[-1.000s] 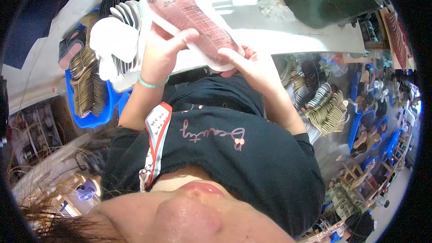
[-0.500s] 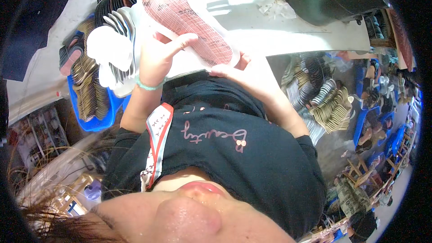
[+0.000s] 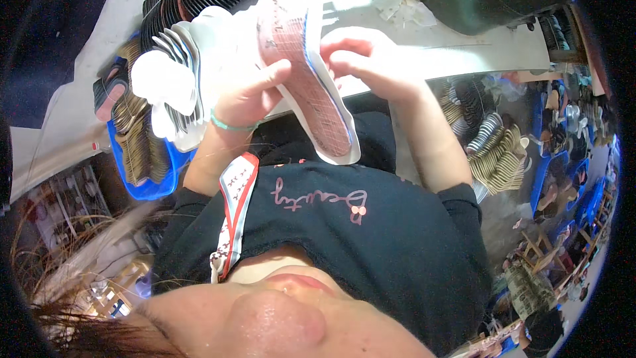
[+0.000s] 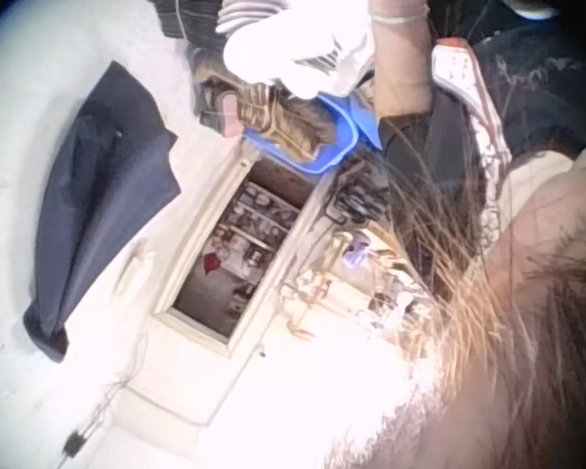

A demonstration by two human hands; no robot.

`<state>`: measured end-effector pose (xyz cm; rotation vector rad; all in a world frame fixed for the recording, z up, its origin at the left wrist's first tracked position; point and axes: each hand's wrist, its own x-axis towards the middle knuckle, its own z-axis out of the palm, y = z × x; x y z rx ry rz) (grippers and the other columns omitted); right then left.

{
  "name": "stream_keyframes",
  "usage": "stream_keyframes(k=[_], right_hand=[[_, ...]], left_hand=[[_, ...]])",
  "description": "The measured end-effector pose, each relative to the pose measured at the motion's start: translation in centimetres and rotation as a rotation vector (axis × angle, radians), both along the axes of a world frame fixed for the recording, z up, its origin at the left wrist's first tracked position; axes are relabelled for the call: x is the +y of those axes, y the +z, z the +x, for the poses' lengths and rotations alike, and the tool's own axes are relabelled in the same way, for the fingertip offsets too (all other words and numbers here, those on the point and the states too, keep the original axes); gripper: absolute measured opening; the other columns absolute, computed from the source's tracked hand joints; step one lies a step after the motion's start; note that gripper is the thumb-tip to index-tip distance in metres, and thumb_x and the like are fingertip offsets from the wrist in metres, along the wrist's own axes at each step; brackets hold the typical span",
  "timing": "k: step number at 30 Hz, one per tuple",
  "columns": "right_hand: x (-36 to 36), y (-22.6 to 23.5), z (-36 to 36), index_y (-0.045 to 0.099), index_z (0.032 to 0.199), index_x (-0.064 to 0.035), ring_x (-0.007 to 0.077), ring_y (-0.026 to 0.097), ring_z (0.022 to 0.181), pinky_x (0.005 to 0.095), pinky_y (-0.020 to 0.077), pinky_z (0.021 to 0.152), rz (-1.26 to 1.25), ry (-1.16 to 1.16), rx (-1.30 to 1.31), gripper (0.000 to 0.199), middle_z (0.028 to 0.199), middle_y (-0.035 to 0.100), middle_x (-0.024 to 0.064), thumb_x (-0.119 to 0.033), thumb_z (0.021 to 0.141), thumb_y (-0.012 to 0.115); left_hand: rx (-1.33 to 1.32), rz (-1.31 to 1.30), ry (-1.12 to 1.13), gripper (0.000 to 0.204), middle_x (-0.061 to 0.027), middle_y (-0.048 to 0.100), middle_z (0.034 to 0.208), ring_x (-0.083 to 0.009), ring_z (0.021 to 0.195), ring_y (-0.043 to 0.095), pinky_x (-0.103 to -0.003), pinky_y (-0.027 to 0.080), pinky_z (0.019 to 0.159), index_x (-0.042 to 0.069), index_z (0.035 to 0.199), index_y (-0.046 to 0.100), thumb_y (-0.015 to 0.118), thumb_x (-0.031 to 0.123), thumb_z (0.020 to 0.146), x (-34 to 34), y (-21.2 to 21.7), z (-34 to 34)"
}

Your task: The person takes a bundle of shoe insoles from a bin and removes the rubber band. They then separate the insole pieces and fit printed shoe pads onto the insole bases by hand.

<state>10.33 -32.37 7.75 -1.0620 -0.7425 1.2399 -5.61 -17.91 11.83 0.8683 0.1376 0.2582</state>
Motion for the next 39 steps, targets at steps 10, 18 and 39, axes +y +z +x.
stream_keyframes(k=[10, 18, 39], right_hand=[[3.3, -0.1, 0.0, 0.057, 0.111, -0.0007, 0.0106, 0.057, 0.064, 0.0229, 0.0469, 0.055, 0.126, -0.023, -0.181, 0.043, 0.084, 0.064, 0.0062, -0.009, 0.072, 0.074], [4.0, 4.1, 0.8, 0.065, 0.091, -0.0007, 0.0102, 0.059, 0.061, 0.0233, 0.0469, 0.058, -0.095, 0.065, -0.386, 0.023, 0.073, 0.064, 0.0045, -0.017, 0.078, 0.074], [4.1, 4.2, 1.0, 0.066, 0.088, -0.0014, 0.0102, 0.061, 0.055, 0.0200, 0.0450, 0.046, -0.102, 0.039, -0.274, 0.017, 0.068, 0.065, 0.0069, -0.018, 0.085, 0.066]], left_hand=[[0.175, 0.182, -0.008, 0.049, -0.0121, 0.058, 0.117, -0.0204, 0.110, 0.057, -0.034, 0.050, 0.088, 0.001, 0.129, 0.044, 0.063, 0.002, 0.084, 1.1, -0.3, -0.5], [0.289, 0.516, 0.133, 0.040, -0.0096, 0.064, 0.104, -0.0136, 0.092, 0.061, -0.025, 0.049, 0.077, -0.001, 0.121, 0.053, 0.066, 0.008, 0.084, 2.0, -0.4, 0.1], [0.174, 0.139, -0.160, 0.036, -0.0101, 0.066, 0.098, -0.0164, 0.088, 0.063, -0.027, 0.050, 0.079, -0.002, 0.112, 0.060, 0.070, 0.001, 0.078, 2.7, -1.0, -0.3]])
